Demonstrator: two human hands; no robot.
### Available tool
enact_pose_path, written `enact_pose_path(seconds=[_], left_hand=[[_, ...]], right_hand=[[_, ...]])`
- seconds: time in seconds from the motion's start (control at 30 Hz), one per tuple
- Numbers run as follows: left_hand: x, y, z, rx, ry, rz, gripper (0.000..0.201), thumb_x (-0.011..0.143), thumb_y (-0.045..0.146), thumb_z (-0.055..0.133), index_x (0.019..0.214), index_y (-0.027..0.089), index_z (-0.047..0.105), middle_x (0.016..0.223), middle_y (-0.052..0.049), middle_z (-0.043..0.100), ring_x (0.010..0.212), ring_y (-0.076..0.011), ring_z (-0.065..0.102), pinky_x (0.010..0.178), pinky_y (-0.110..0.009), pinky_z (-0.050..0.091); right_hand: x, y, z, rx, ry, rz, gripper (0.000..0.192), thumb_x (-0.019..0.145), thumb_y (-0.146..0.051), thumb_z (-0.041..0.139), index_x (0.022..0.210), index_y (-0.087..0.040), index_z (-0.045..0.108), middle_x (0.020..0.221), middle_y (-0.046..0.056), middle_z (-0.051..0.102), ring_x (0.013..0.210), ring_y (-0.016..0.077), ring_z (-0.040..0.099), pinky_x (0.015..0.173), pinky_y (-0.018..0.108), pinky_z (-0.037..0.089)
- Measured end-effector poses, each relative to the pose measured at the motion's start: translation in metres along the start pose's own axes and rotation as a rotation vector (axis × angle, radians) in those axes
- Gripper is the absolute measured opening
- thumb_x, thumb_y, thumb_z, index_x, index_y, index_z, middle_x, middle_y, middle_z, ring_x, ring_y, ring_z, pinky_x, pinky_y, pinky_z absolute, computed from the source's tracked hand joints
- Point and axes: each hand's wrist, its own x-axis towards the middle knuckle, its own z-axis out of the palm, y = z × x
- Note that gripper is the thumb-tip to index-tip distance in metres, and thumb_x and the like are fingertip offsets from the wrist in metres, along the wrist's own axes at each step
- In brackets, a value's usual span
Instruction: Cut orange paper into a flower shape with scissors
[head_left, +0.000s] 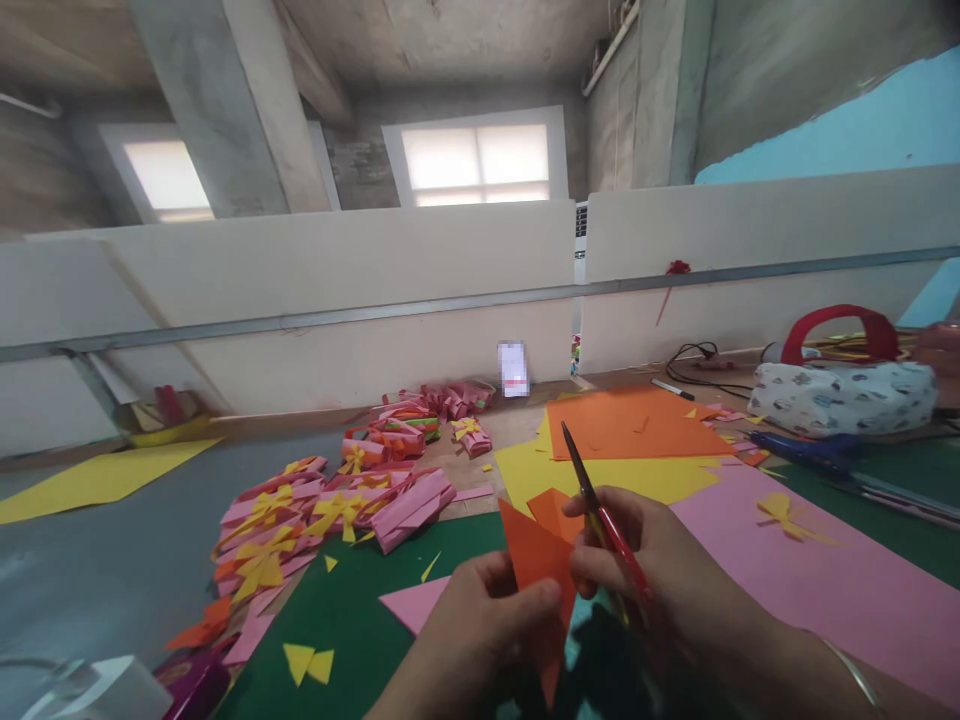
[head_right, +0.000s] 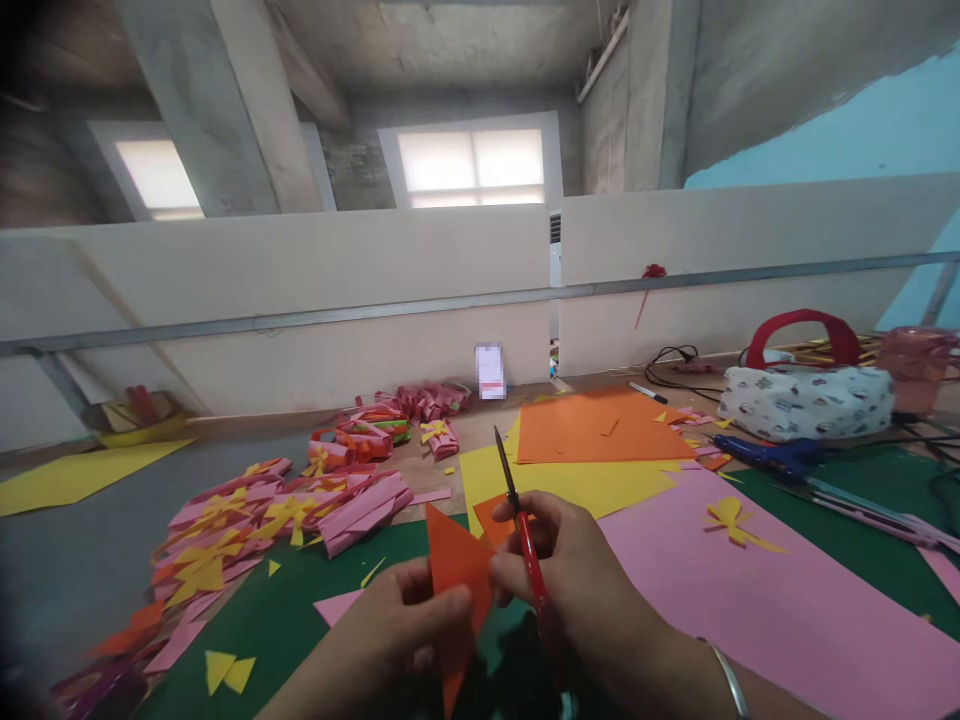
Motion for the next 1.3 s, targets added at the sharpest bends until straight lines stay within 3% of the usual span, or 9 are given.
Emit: enact_pose_path(seconds=[0.1,0.27,0.37,0.47,0.63,0.8,0.97,1.1,1.3], left_hand=[[-0.001,-0.003,0.002,-0.038,-0.075,-0.075,0.031,0.052,0.023,0.083,0.077,0.008,0.072,0.063,-0.008,0.067,0.06,-0.0172,0.062,0.064,-0.028,0.048],[-0.002,-0.001,-0.002,-0.024,-0.026,-0.133,0.034,0.057,0.02,0.08,0.088,0.008,0.073,0.066,-0.011,0.07,0.059,-0.0222,0.066,0.061,-0.031,0.049],[-0.002,0.001,-0.003,-0.036,-0.013,-0.142,0.033,0.058,0.019,0.079,0.088,0.009,0.073,0.065,-0.011,0.07,0.061,-0.0232,0.066,0.063,-0.032,0.05],[-0.002,0.0,-0.003,-0.023,-0.013,-0.136,0.031,0.056,0.02,0.08,0.084,0.008,0.073,0.066,-0.011,0.069,0.059,-0.0207,0.065,0.061,-0.03,0.049],[0.006,-0.009,-0.009,0.015,0.017,-0.095,0.035,0.051,0.031,0.085,0.073,0.009,0.07,0.059,-0.005,0.062,0.051,-0.0116,0.054,0.051,-0.023,0.042],[0.009,-0.01,-0.016,0.106,0.152,-0.061,0.036,0.062,0.043,0.078,0.064,0.009,0.064,0.054,-0.002,0.056,0.043,-0.0056,0.044,0.044,-0.017,0.033],[0.001,-0.002,-0.008,0.021,0.265,0.027,0.032,0.065,0.038,0.077,0.071,0.009,0.063,0.062,-0.004,0.061,0.052,-0.0093,0.055,0.052,-0.019,0.043],[-0.001,0.0,-0.003,-0.019,0.275,0.001,0.03,0.067,0.037,0.076,0.068,0.01,0.063,0.058,-0.004,0.06,0.052,-0.0111,0.057,0.053,-0.021,0.046],[0.0,-0.003,0.002,-0.11,0.312,-0.022,0.022,0.072,0.03,0.073,0.067,0.01,0.062,0.058,-0.003,0.06,0.052,-0.0091,0.058,0.054,-0.018,0.048]], right_hand=[[0.001,-0.002,-0.001,-0.019,0.024,-0.001,0.032,0.069,-0.016,0.067,0.098,-0.018,0.053,0.059,-0.004,0.06,0.055,0.0101,0.054,0.051,0.019,0.039],[0.006,0.004,-0.005,-0.013,0.069,0.023,0.033,0.075,-0.027,0.067,0.103,-0.018,0.053,0.058,-0.004,0.059,0.049,0.0093,0.051,0.045,0.019,0.036],[0.007,0.006,-0.006,0.022,0.056,0.01,0.029,0.077,-0.03,0.065,0.1,-0.018,0.053,0.063,-0.002,0.061,0.054,0.0099,0.055,0.049,0.02,0.041],[0.006,0.005,-0.003,0.013,0.019,0.022,0.026,0.075,-0.026,0.067,0.096,-0.017,0.054,0.06,-0.005,0.058,0.05,0.0083,0.053,0.047,0.018,0.039],[0.004,0.0,-0.001,-0.032,-0.023,0.034,0.032,0.068,-0.01,0.067,0.097,-0.017,0.056,0.053,-0.011,0.045,0.039,0.0022,0.032,0.038,0.016,0.023],[0.005,0.005,-0.005,-0.015,-0.03,-0.017,0.03,0.071,-0.014,0.067,0.099,-0.017,0.056,0.057,-0.01,0.047,0.042,0.0021,0.034,0.04,0.016,0.024],[0.006,0.015,0.0,-0.028,-0.073,-0.033,0.037,0.064,-0.017,0.075,0.096,-0.015,0.058,0.065,-0.005,0.057,0.054,0.0067,0.051,0.05,0.018,0.039],[0.009,0.023,0.008,-0.007,-0.105,-0.019,0.033,0.063,-0.014,0.069,0.094,-0.016,0.058,0.065,-0.002,0.063,0.055,0.0121,0.06,0.05,0.021,0.044],[0.009,0.025,0.012,-0.004,-0.058,-0.02,0.03,0.063,-0.008,0.064,0.091,-0.016,0.057,0.059,-0.004,0.061,0.052,0.0112,0.058,0.048,0.02,0.043]])
